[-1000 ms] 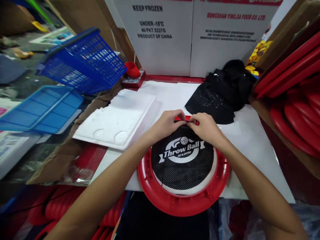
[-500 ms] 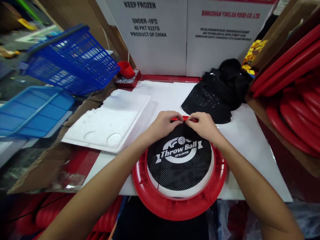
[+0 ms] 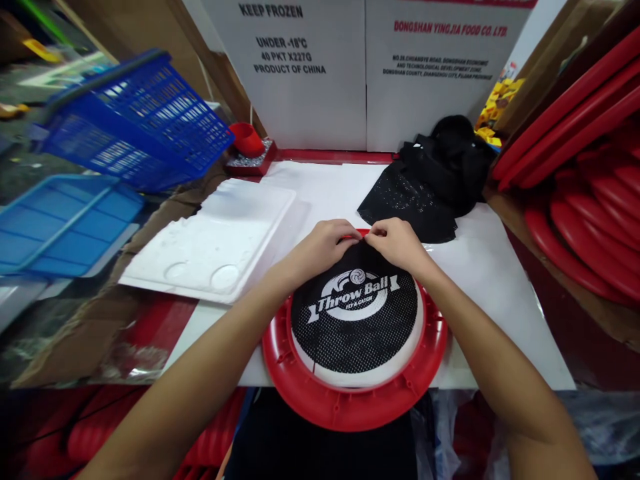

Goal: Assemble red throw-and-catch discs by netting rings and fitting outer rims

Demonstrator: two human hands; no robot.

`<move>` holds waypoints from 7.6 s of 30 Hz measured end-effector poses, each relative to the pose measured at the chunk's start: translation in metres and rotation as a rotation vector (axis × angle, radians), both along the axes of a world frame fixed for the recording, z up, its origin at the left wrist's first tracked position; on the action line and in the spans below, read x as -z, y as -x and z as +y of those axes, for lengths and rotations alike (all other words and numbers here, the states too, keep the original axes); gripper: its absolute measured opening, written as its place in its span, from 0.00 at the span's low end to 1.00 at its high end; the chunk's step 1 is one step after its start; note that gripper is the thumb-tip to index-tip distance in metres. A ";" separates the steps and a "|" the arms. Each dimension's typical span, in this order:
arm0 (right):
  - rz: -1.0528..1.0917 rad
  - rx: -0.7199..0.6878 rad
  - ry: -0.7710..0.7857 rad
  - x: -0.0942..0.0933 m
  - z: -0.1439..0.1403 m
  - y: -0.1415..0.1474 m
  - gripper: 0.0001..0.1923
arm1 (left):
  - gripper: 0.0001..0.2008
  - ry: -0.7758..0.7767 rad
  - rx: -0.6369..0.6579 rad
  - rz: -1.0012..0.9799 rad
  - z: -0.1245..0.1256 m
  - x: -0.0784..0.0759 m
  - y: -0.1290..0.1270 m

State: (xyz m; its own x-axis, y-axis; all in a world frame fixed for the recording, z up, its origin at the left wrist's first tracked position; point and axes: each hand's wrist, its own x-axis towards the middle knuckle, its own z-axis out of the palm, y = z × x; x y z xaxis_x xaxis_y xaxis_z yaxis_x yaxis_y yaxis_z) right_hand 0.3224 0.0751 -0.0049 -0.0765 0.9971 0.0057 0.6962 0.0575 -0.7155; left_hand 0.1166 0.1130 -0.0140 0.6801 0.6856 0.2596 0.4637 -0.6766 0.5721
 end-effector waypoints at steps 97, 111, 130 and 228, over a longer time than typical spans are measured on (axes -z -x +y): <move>-0.517 -0.755 -0.401 -0.029 -0.060 0.018 0.13 | 0.22 0.085 0.533 0.252 -0.118 -0.019 0.084; -0.401 -0.452 -0.143 -0.001 -0.184 0.041 0.16 | 0.11 -0.009 0.067 0.401 -0.178 -0.021 0.051; 0.086 -1.073 0.485 -0.032 -0.070 0.040 0.15 | 0.14 0.382 -0.114 0.180 -0.177 -0.036 0.068; -0.312 -0.350 -0.237 -0.002 -0.101 -0.012 0.04 | 0.13 -0.062 0.019 0.309 -0.080 -0.029 0.013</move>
State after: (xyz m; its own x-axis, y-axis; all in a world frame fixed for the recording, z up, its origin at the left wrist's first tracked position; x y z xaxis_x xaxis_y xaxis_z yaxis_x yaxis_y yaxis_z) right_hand 0.3343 -0.0261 -0.0025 -0.4393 0.8855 0.1514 0.7843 0.4603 -0.4160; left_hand 0.1036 0.0326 0.0148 0.7459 0.6613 0.0795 0.5962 -0.7161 0.3630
